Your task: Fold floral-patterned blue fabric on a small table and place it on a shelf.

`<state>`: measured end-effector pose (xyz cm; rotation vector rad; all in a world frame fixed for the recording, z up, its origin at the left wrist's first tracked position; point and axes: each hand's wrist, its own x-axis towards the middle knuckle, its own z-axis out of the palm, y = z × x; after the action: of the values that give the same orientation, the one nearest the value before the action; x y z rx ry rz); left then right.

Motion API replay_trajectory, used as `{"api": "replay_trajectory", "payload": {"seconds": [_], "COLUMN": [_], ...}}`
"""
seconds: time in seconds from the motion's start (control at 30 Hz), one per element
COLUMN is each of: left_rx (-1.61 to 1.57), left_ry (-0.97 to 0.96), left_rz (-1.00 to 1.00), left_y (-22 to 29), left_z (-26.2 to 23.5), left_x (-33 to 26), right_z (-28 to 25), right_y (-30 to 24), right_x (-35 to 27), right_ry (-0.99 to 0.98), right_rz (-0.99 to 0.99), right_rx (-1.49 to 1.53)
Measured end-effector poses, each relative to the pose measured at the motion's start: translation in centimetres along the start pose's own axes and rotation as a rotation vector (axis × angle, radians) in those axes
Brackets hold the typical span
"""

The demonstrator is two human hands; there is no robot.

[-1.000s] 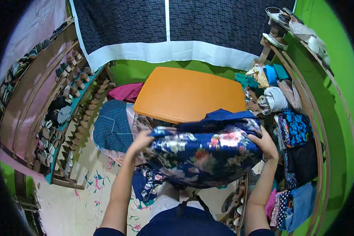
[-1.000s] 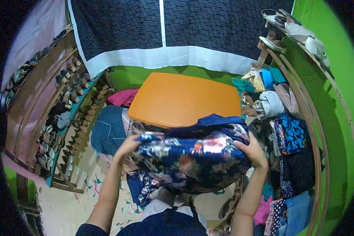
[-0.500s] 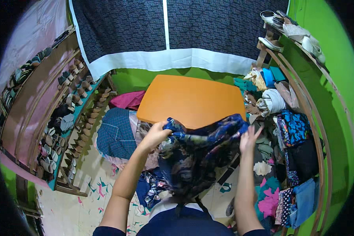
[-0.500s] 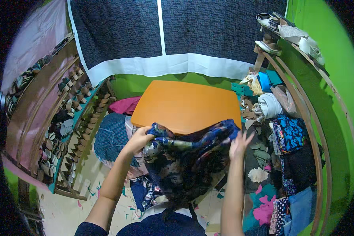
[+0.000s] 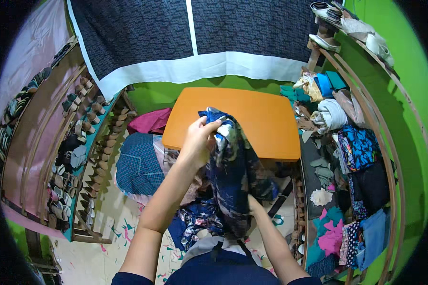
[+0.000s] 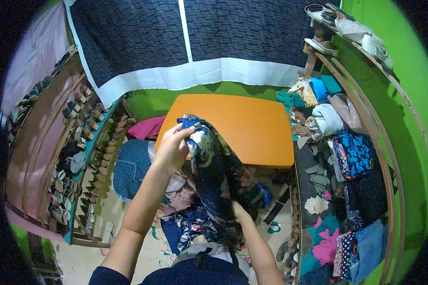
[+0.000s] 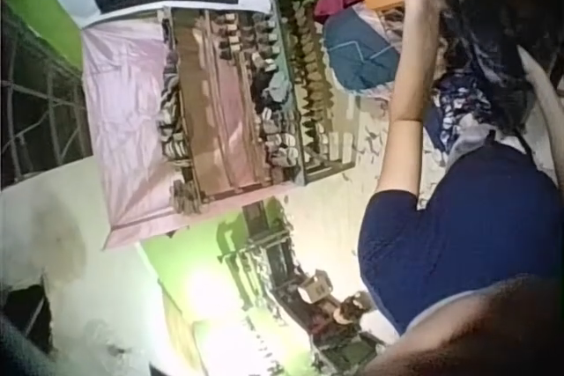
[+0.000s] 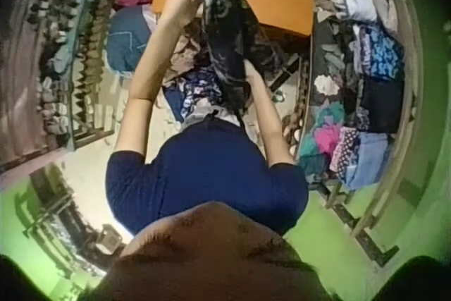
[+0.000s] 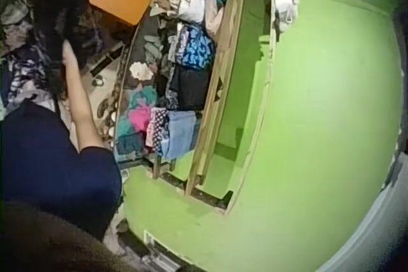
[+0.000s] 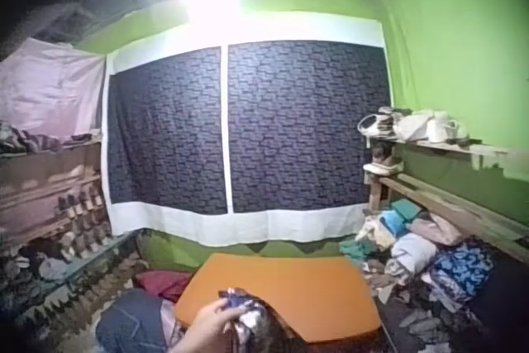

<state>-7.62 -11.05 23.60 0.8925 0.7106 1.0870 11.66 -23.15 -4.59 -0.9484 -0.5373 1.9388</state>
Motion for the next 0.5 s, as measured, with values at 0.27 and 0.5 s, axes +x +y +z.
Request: {"api": "replay_trajectory", "payload": {"seconds": [0.27, 0.5], "left_rx": [-0.209, 0.280], "left_ry": [0.037, -0.082], "left_rz": [-0.058, -0.022], "left_y": [-2.8, -7.3], "left_z": [0.8, -6.2], "left_x": [-0.8, -1.6], "right_z": [6.0, 10.8], "right_y": [0.9, -9.6], "right_x": [-0.9, -4.1], "right_ry": [0.236, 0.390], "right_rz": [-0.568, -0.702], "right_rx": [-1.160, -1.018]}}
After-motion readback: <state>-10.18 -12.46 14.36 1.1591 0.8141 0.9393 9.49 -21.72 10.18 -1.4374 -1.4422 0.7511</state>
